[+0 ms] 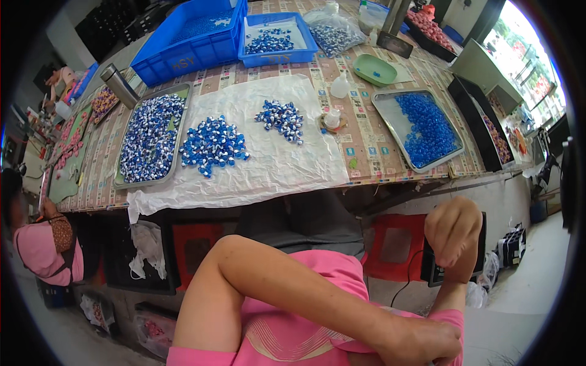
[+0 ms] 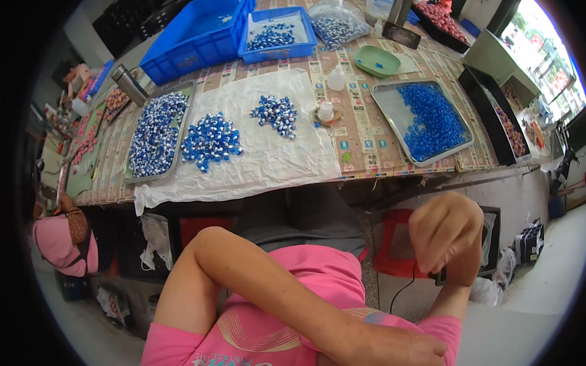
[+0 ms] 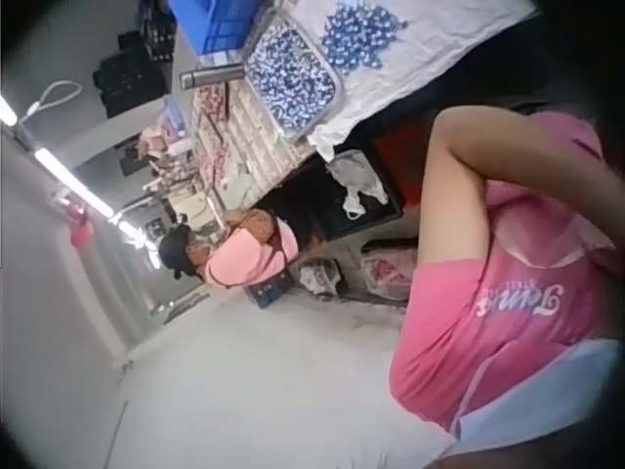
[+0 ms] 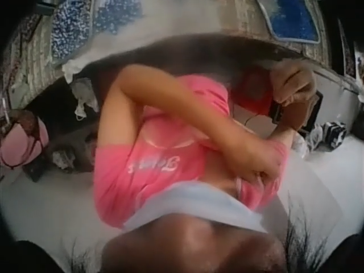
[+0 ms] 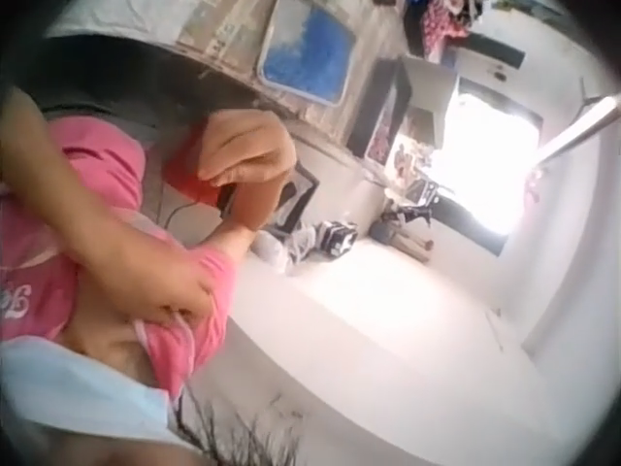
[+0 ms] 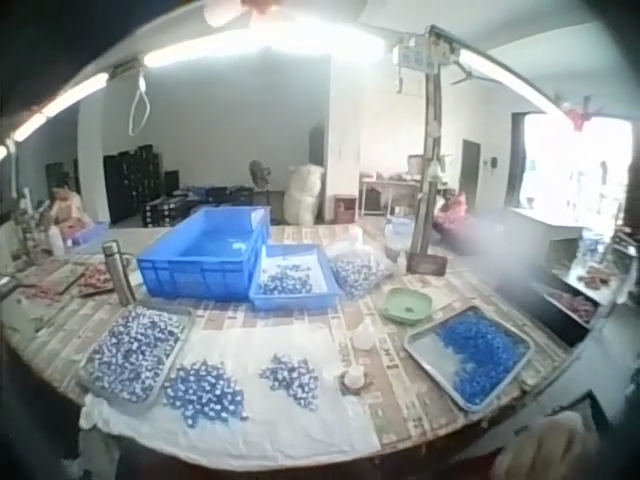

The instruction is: Manually assembling small blue and white plastic components, occasionally using a small bottle of adhesive.

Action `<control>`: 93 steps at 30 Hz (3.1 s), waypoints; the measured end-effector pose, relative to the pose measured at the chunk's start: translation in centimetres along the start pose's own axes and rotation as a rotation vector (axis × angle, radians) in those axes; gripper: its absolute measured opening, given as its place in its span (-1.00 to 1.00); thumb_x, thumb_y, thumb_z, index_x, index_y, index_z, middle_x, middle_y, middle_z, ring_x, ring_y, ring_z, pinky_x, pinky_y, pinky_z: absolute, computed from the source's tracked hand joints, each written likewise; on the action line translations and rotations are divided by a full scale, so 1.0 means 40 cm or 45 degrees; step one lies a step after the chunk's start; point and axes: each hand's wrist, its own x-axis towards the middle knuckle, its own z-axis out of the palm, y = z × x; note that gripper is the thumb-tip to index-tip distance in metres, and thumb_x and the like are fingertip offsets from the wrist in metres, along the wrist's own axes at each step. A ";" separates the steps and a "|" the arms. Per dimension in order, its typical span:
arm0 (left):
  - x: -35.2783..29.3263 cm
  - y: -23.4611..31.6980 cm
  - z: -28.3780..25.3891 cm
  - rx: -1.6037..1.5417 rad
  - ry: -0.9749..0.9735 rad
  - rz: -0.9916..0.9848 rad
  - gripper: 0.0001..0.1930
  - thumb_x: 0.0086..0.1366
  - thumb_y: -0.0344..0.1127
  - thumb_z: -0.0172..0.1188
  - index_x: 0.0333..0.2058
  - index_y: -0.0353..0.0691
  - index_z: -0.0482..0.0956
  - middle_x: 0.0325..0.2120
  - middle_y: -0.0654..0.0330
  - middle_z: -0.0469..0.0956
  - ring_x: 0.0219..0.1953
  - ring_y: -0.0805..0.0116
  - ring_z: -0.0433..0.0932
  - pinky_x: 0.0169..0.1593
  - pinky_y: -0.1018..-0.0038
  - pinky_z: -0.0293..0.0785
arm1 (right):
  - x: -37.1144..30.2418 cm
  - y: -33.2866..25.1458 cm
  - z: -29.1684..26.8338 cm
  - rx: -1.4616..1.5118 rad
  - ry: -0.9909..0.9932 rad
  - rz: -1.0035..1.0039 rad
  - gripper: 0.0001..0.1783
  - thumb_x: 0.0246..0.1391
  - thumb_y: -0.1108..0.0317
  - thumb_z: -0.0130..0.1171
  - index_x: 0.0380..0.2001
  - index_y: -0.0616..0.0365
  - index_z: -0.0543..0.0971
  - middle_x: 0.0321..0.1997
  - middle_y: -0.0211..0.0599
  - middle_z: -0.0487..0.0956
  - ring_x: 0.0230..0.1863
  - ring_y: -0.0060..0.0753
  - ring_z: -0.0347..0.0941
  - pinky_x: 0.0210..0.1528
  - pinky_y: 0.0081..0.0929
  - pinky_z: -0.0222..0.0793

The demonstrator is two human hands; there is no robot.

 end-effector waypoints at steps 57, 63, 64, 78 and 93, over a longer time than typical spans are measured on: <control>0.375 -0.267 -0.549 -0.141 0.315 -0.185 -0.84 0.19 -0.52 0.10 -0.24 -0.32 0.56 -0.27 -0.05 0.54 -0.17 -0.06 0.52 -0.10 0.21 0.45 | -0.601 0.100 -0.836 -1.569 1.093 1.139 -0.57 0.00 0.56 0.22 0.01 0.16 0.58 -0.08 -0.02 0.62 -0.02 0.09 0.53 0.06 -0.19 0.45; 0.394 -0.188 -0.594 0.007 0.257 -0.407 -0.79 0.17 -0.51 0.11 -0.20 -0.31 0.57 -0.21 -0.03 0.53 -0.11 -0.02 0.50 -0.04 0.18 0.43 | -0.540 0.093 -0.841 -1.315 1.345 1.105 -0.62 -0.07 0.59 0.33 -0.10 0.16 0.62 -0.21 -0.11 0.66 -0.21 -0.24 0.60 -0.09 -0.36 0.52; 0.385 -0.177 -0.595 -0.006 0.120 -0.450 -0.79 0.15 -0.51 0.11 -0.20 -0.31 0.58 -0.24 -0.04 0.54 -0.13 -0.02 0.52 -0.04 0.18 0.44 | -0.531 0.089 -0.836 -1.322 1.343 1.109 -0.62 -0.07 0.59 0.33 -0.10 0.16 0.62 -0.21 -0.11 0.66 -0.21 -0.24 0.60 -0.09 -0.36 0.52; 0.126 -0.092 -0.503 -0.420 0.139 -0.137 -0.71 0.05 -0.54 0.03 -0.24 -0.31 0.62 -0.33 -0.08 0.58 -0.23 -0.02 0.55 -0.11 0.24 0.48 | -0.336 0.123 -0.638 -1.112 1.314 0.863 -0.73 0.00 0.63 0.30 -0.17 0.26 0.65 -0.24 -0.30 0.64 -0.19 -0.49 0.60 -0.10 -0.53 0.56; -0.690 -0.122 -0.653 1.019 2.088 -0.716 -0.84 0.21 -0.60 0.11 -0.28 -0.31 0.63 -0.34 0.18 0.56 -0.34 0.43 0.51 -0.27 0.58 0.41 | 0.059 0.464 -0.443 -0.408 1.315 0.888 -0.77 -0.04 0.69 0.33 -0.26 0.29 0.63 -0.18 -0.35 0.59 -0.16 -0.58 0.55 -0.10 -0.63 0.47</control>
